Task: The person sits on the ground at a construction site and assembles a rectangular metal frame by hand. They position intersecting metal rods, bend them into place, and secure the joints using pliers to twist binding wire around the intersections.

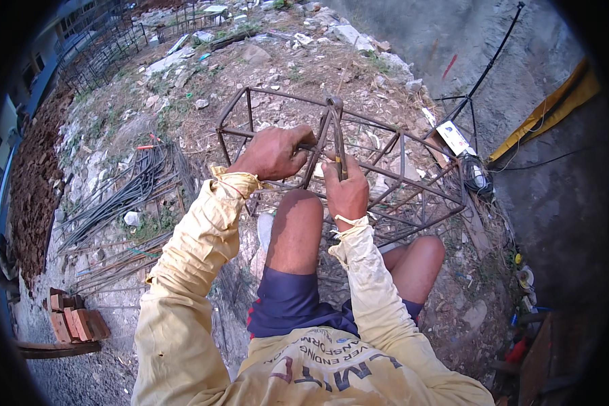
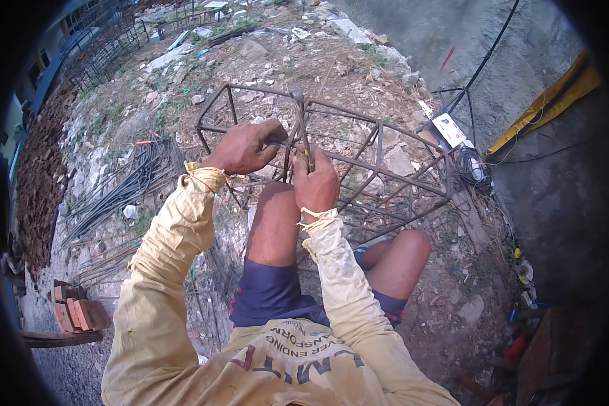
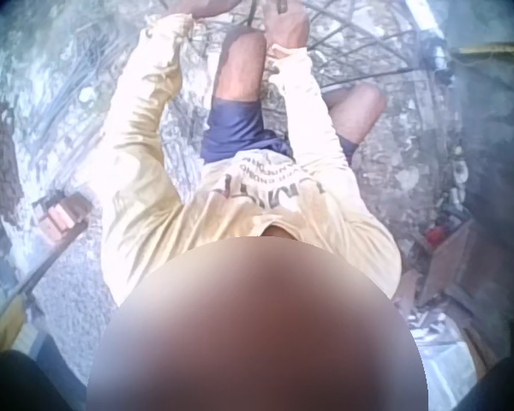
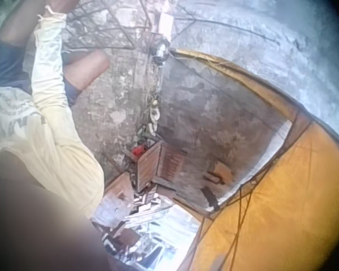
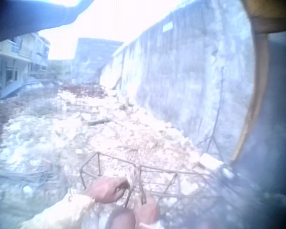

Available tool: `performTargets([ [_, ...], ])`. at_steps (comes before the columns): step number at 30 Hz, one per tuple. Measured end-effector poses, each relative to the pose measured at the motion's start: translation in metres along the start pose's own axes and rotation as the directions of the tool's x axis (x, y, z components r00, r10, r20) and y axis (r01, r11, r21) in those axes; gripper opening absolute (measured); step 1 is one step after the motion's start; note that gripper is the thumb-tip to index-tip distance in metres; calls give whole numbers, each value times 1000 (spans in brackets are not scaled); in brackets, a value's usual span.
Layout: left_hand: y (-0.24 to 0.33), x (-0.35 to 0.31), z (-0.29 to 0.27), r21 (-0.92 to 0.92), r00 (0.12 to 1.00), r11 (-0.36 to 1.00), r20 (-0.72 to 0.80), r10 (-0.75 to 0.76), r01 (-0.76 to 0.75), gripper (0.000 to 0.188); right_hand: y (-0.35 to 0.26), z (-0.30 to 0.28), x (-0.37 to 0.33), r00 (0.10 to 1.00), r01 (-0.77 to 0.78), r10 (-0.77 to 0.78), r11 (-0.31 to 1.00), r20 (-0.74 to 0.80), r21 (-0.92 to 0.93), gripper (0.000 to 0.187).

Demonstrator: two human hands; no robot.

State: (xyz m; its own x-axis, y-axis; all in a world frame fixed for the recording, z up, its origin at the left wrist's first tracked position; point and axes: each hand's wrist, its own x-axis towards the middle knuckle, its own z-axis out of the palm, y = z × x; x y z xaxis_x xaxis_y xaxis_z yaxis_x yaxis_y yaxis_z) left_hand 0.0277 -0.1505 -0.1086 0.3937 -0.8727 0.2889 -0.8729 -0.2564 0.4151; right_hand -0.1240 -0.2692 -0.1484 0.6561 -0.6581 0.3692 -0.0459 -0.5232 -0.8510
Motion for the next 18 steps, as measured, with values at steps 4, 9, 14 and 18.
performTargets([
  [4, 5, 1, -5, -85, 998, 995, 31, -50, 52, 30, 15, 14, -8, 989, 75, -83, 994, -120, -75, 21],
  [9, 5, 4, -5, -60, 998, 997, 55, -38, 42, 35, 40, 31, -15, 989, 12, -23, 997, -147, -76, 21],
  [14, 3, 7, -4, 39, 993, 997, 98, -69, 65, 40, 45, 38, -7, 990, 1, -16, 994, -138, -112, 20],
  [18, -1, 6, -2, 25, 996, 999, 81, -41, 39, 43, 46, 38, -10, 989, -3, 7, 1000, -150, 26, 16],
])
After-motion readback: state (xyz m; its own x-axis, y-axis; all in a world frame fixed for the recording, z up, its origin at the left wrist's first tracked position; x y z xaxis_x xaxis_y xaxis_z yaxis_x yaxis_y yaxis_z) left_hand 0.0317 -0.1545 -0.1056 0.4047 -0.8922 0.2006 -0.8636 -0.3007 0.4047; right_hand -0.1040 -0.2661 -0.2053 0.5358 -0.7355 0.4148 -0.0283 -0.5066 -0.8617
